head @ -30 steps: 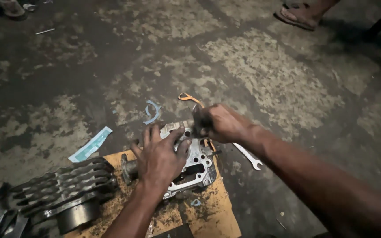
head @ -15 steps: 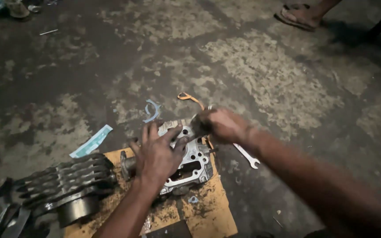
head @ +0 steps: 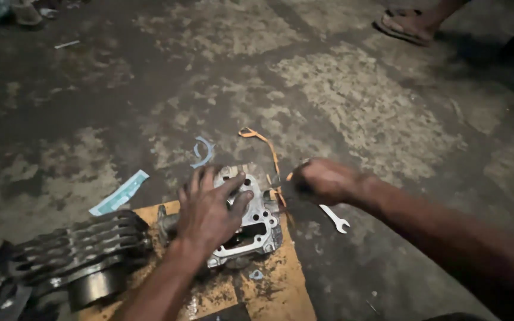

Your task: The person sits on the workshop floor and uses a flat file to file the gasket surface of a motorcycle engine cylinder head, steadying the part with the other hand. They reposition and turn the cylinder head repeatedly to file different edges of the surface.

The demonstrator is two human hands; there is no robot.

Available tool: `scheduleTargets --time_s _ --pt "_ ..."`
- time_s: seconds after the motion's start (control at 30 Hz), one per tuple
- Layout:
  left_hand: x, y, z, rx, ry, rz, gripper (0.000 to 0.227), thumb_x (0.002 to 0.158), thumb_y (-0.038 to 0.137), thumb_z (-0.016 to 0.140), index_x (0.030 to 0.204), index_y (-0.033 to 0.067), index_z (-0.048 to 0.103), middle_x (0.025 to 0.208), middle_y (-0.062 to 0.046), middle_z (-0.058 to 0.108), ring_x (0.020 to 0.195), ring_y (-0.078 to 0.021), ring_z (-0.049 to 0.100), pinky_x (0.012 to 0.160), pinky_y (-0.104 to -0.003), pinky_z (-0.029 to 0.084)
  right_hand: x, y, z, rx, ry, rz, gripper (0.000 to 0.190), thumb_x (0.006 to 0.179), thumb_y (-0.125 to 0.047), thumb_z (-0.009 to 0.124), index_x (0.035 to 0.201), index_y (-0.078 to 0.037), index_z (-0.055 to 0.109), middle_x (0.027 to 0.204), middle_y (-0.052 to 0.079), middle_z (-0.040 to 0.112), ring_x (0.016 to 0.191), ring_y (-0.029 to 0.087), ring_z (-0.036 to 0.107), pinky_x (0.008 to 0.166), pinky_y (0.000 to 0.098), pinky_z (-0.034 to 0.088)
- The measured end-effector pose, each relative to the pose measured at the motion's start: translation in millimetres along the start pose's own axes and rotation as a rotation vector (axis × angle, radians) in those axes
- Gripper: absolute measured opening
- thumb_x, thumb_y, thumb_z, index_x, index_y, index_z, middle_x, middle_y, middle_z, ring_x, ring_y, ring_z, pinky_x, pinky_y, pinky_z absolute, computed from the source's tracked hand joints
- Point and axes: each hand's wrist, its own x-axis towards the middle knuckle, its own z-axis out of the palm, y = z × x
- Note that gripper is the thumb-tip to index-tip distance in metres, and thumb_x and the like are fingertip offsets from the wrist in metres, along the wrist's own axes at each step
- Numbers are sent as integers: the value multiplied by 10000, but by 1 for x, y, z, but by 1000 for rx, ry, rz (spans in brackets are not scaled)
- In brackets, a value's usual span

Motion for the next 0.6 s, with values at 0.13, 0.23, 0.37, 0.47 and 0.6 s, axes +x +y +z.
scheduleTargets --time_s 0.13,0.23,0.37,0.47,0.6 --pt "9 -3 -2 64 7 128 501 925 593 568 1383 398 628 1636 -120 314 1496 -352 200 1180 -675 63 -30 -10 24 397 329 254 146 777 -46 687 901 -80 757 849 95 778 765 193 741 702 375 602" --pt "37 8 -6 76 -86 318 476 870 566 633 1313 392 640 1593 -38 382 1517 -276 278 1227 -607 150 -42 -27 7 748 451 569 222 763 -185 796 947 -62 793 908 98 819 842 180 762 802 381 581" --pt "71 25 1 129 -243 657 637 850 516 622 1468 400 520 1559 -60 448 1471 -307 364 1235 -582 248 -47 -45 -10 767 474 816 389 754 -308 868 920 29 768 853 156 793 781 233 724 732 406 574" --pt "31 56 -7 119 -263 492 875 762 661 636 1544 358 385 1601 -84 355 1512 -342 263 1200 -652 209 -45 -58 -19 862 430 890 434 773 -386 838 899 27 793 795 147 789 720 218 741 687 393 571" --pt "-20 73 0 347 -241 134 1328 635 886 708 1615 185 149 1677 -200 44 1521 -483 -18 1142 -766 -14 -37 -67 -14 878 383 807 462 805 -436 799 885 19 784 723 137 770 646 196 723 615 375 567"
